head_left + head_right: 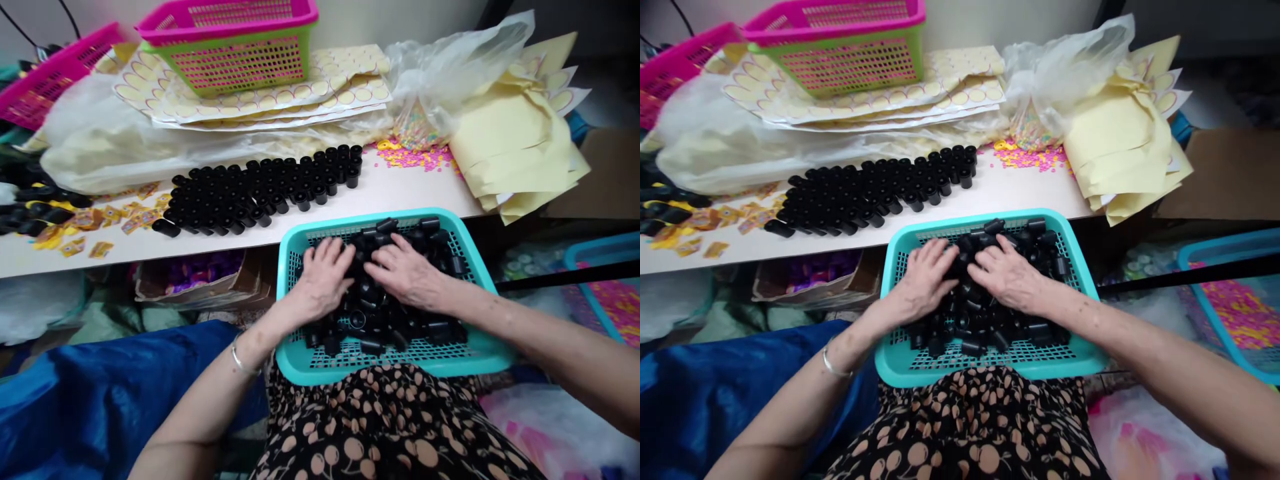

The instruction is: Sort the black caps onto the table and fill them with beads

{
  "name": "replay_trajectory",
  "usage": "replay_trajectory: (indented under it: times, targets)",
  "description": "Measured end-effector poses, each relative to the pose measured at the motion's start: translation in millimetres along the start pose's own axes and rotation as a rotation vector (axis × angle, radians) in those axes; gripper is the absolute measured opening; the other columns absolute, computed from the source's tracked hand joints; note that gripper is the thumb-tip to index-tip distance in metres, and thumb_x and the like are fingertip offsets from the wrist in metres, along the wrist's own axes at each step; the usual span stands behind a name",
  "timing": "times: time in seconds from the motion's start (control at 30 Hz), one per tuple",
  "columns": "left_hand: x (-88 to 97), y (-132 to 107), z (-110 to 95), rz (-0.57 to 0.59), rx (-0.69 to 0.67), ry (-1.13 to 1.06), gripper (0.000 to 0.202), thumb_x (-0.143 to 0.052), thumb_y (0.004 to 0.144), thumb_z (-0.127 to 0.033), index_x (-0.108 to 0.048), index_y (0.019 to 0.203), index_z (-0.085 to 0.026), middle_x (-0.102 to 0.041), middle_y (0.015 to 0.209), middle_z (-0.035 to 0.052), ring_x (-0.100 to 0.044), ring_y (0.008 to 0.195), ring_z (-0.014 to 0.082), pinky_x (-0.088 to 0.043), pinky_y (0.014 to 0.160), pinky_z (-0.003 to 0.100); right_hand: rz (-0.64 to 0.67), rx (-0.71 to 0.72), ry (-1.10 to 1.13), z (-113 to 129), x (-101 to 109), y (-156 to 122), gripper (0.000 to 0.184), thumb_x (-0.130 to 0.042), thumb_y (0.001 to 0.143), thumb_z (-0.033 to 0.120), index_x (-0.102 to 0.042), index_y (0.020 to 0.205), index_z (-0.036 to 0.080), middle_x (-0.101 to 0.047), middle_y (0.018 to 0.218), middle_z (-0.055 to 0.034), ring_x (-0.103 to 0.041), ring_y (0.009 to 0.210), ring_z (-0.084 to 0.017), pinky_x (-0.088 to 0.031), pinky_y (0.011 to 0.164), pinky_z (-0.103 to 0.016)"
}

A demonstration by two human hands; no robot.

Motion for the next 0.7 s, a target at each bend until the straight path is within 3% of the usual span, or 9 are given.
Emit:
replay_trajectory:
  times: [0.1, 0.23, 0.33, 0.43, 0.57, 0.7]
  targets:
    - [17.5, 15, 22, -0.155, 0.063, -0.172, 0.043, -0.055, 0.084, -0.031, -0.052, 0.124, -0.015, -0.046, 0.134, 0.0169, -0.04, 0.125, 0.03, -0.033, 0.103, 0.049, -0.085, -0.103, 0.035, -17, 16, 0, 0.031, -0.047, 0.088, 0.019, -0.055, 0.117, 0.013, -0.058, 0.105, -0.0148, -0.05, 0.099, -0.027, -0.04, 0.093, -0.053]
    - [35.7, -1, 30, -0.259, 0.046, -0.431, 0.026, -0.06, 0.081, -0.027, -0.065, 0.103, -0.015, -0.06, 0.114, 0.0113, -0.054, 0.107, 0.0232, -0.042, 0.095, 0.039, -0.244, -0.263, 0.259, -24, 39, -24, 0.041, -0.056, 0.086, 0.029, -0.047, 0.125, 0.019, -0.056, 0.113, -0.0104, -0.052, 0.102, -0.026, -0.046, 0.087, -0.043]
    - [31.0, -23, 16, -0.194, 0.011, -0.536, 0.017, -0.062, 0.079, -0.022, -0.068, 0.095, -0.016, -0.065, 0.097, 0.008, -0.057, 0.093, 0.0199, -0.046, 0.086, 0.035, -0.315, -0.458, 0.412, -21, 43, -49, 0.042, -0.061, 0.083, 0.033, -0.048, 0.12, 0.021, -0.058, 0.107, -0.0073, -0.057, 0.096, -0.024, -0.047, 0.086, -0.039]
    - [14.2, -36, -15, -0.083, -0.12, -0.526, 0.015, -0.056, 0.083, -0.017, -0.067, 0.093, -0.016, -0.065, 0.091, 0.0065, -0.054, 0.085, 0.0173, -0.046, 0.078, 0.032, -0.35, -0.5, 0.544, -12, 38, -65, 0.039, -0.067, 0.078, 0.03, -0.053, 0.113, 0.022, -0.057, 0.11, -0.0071, -0.055, 0.103, -0.024, -0.046, 0.089, -0.038]
    - [-7.1, -32, -44, 0.022, -0.205, -0.255, 0.021, -0.047, 0.084, -0.011, -0.067, 0.09, -0.016, -0.063, 0.092, 0.008, -0.048, 0.086, 0.0199, -0.042, 0.075, 0.034, -0.316, -0.536, 0.671, 2, 30, -74, 0.034, -0.064, 0.08, 0.02, -0.053, 0.112, 0.022, -0.053, 0.113, -0.0075, -0.054, 0.103, -0.021, -0.048, 0.083, -0.033]
    - [-6.5, -21, -46, 0.024, -0.134, -0.133, 0.021, -0.044, 0.086, -0.013, -0.065, 0.082, -0.016, -0.061, 0.079, 0.0063, -0.047, 0.079, 0.0189, -0.039, 0.074, 0.034, -0.314, -0.546, 0.616, 13, 30, -81, 0.031, -0.059, 0.082, 0.013, -0.054, 0.111, 0.021, -0.056, 0.106, -0.0066, -0.056, 0.097, -0.018, -0.047, 0.083, -0.03]
Point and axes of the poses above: each hand's wrist, its own y-axis towards the middle knuckle, its own x-axis out of the back of the hand, z = x × y, the point moved 4 cm from there along y, towards the middle knuckle
